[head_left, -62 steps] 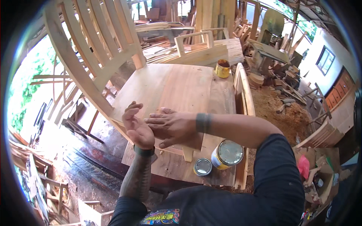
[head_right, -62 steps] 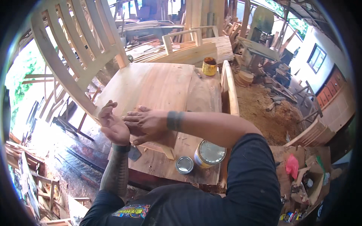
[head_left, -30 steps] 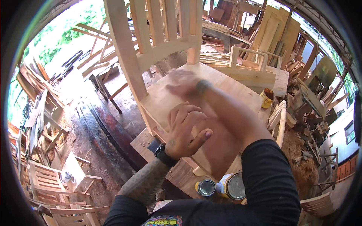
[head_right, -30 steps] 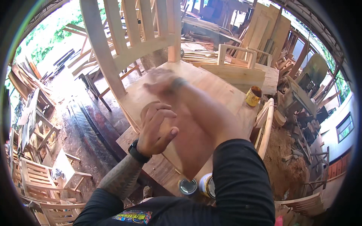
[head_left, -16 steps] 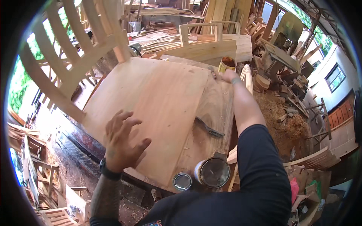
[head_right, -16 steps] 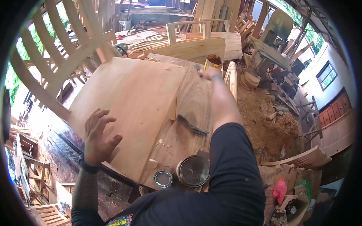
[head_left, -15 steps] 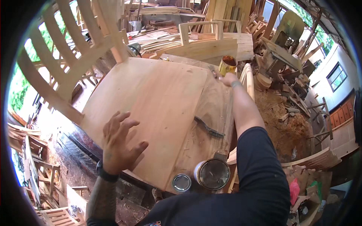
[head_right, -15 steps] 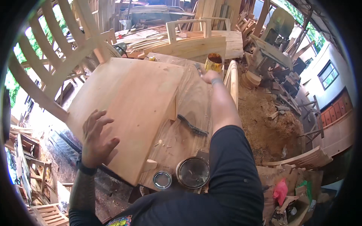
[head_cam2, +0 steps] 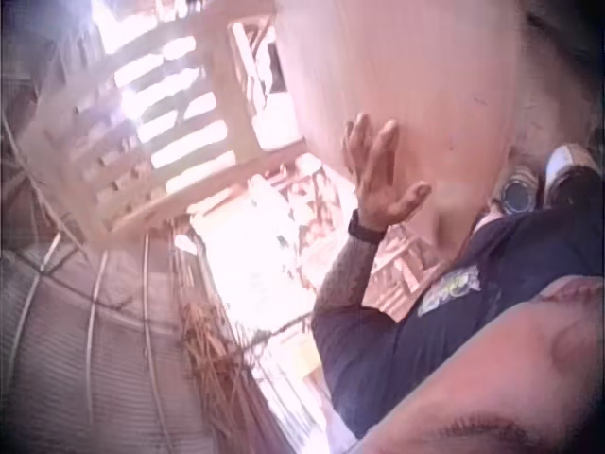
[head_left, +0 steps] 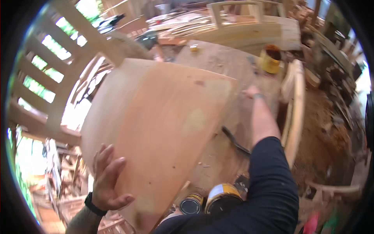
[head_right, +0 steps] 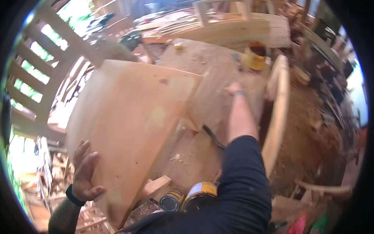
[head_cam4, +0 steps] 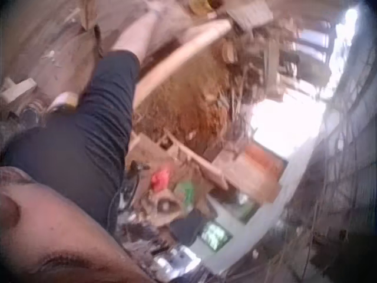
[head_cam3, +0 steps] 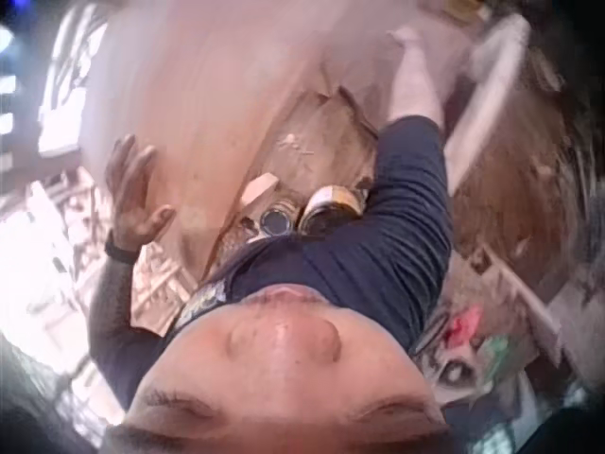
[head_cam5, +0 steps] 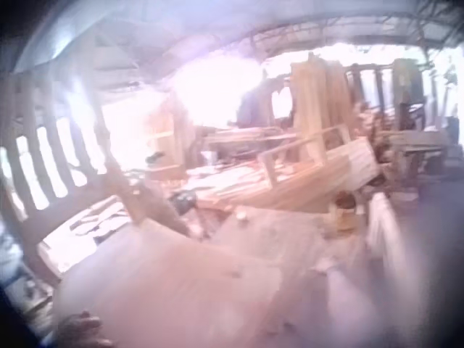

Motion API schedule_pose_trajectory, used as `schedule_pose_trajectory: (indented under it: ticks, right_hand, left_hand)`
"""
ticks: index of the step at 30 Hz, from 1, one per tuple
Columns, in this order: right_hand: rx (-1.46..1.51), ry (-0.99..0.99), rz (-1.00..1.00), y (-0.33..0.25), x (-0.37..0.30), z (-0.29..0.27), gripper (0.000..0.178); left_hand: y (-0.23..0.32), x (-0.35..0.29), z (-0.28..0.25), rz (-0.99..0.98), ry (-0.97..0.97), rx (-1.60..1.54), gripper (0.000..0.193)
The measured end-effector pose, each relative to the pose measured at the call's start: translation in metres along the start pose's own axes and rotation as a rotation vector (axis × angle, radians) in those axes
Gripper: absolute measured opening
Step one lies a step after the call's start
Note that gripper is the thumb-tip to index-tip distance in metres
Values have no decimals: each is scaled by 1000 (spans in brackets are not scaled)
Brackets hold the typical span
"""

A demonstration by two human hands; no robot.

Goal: The person opens a metal can, pours liquid from the lid and the can onto a wooden chair seat, and spreads the liquid over the surface with a metal scraper.

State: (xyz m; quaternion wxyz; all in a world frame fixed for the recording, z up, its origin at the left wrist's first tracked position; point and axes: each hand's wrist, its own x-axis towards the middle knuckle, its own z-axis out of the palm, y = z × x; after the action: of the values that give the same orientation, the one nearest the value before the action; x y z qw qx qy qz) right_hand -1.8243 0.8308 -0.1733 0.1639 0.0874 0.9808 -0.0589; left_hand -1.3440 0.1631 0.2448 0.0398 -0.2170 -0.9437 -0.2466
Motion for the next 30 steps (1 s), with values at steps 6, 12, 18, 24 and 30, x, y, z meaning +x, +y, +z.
schedule_pose_trajectory:
  ticks: [6,12,18,24,30]
  right_hand:
    - [202,120,-71,-40,82,26,65]
    - [271,176,-14,-49,128,38,66]
    - [317,206,9,-34,140,48,67]
    - [396,232,-2,-32,132,50,67]
    - [498,297,-40,-9,91,50,68]
  left_hand:
    - [15,19,-3,-99,-166,273,92]
    - [16,15,-14,-77,-201,242,91]
    - [12,15,-12,-108,-185,200,91]
    - [16,10,-14,-144,-188,202,92]
    - [21,11,-13,-95,-171,240,88]
